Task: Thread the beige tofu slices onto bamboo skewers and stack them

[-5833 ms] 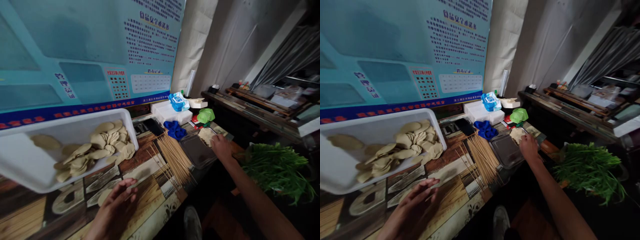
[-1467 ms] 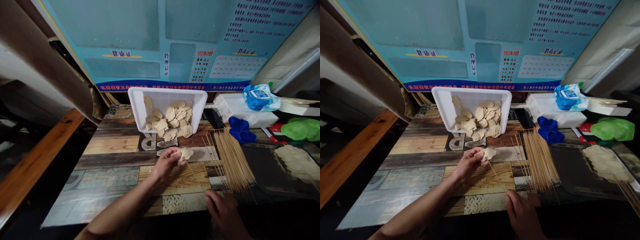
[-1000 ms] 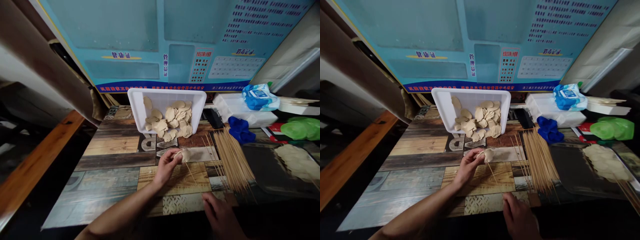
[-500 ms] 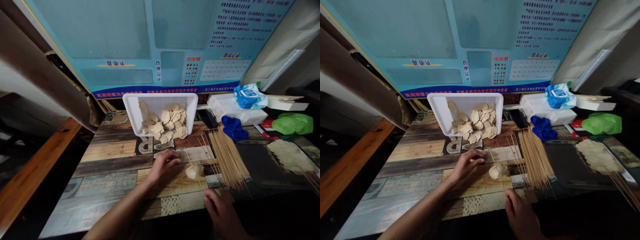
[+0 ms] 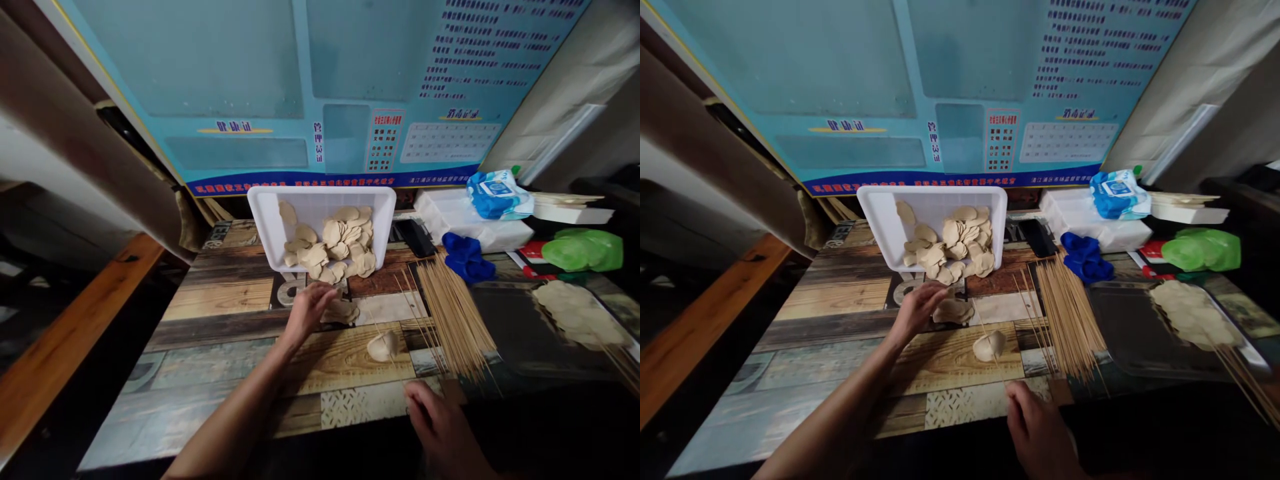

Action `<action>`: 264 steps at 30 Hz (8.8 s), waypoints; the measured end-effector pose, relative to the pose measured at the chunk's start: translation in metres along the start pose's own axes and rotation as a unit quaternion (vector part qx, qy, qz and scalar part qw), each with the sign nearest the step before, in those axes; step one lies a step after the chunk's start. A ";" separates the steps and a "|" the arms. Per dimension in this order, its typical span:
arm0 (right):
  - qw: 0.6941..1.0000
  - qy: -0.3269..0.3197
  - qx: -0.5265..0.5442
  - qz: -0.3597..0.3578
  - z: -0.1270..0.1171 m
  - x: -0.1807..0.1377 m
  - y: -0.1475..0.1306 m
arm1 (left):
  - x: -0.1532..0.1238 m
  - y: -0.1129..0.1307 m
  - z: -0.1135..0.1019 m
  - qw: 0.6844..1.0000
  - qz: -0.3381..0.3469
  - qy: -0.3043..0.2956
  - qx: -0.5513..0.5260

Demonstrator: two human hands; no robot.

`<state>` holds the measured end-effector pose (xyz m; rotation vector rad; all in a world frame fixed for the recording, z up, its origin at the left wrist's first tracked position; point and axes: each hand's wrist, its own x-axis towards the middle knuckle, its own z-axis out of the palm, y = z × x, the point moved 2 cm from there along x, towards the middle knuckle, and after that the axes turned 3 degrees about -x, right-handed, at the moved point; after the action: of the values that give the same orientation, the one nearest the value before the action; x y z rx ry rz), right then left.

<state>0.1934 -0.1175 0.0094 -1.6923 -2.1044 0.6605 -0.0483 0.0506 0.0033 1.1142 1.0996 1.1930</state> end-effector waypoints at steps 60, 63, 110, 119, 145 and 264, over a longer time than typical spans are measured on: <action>0.994 0.048 -0.069 -0.074 0.009 0.009 0.004 | -0.038 -0.017 0.051 0.927 -0.152 0.014 -0.341; 0.995 0.042 -0.063 -0.066 0.010 0.007 0.002 | -0.038 -0.019 0.050 0.940 -0.125 0.024 -0.316; 0.993 0.081 -0.054 -0.061 -0.003 0.001 0.001 | 0.000 0.002 -0.007 0.976 0.071 -0.120 0.168; 0.991 0.087 -0.075 -0.073 -0.002 0.003 0.002 | -0.009 0.002 0.009 0.971 0.034 -0.192 0.137; 0.995 0.023 -0.067 -0.067 0.007 0.005 -0.003 | -0.027 -0.001 0.033 0.953 -0.170 -0.093 -0.234; 0.972 0.097 -0.131 -0.172 0.005 0.009 0.006 | -0.013 -0.008 0.018 0.961 -0.133 -0.005 -0.241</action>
<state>0.1937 -0.1078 0.0021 -1.3907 -2.3368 0.1127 -0.0300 0.0365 -0.0015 0.5763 0.8539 1.1545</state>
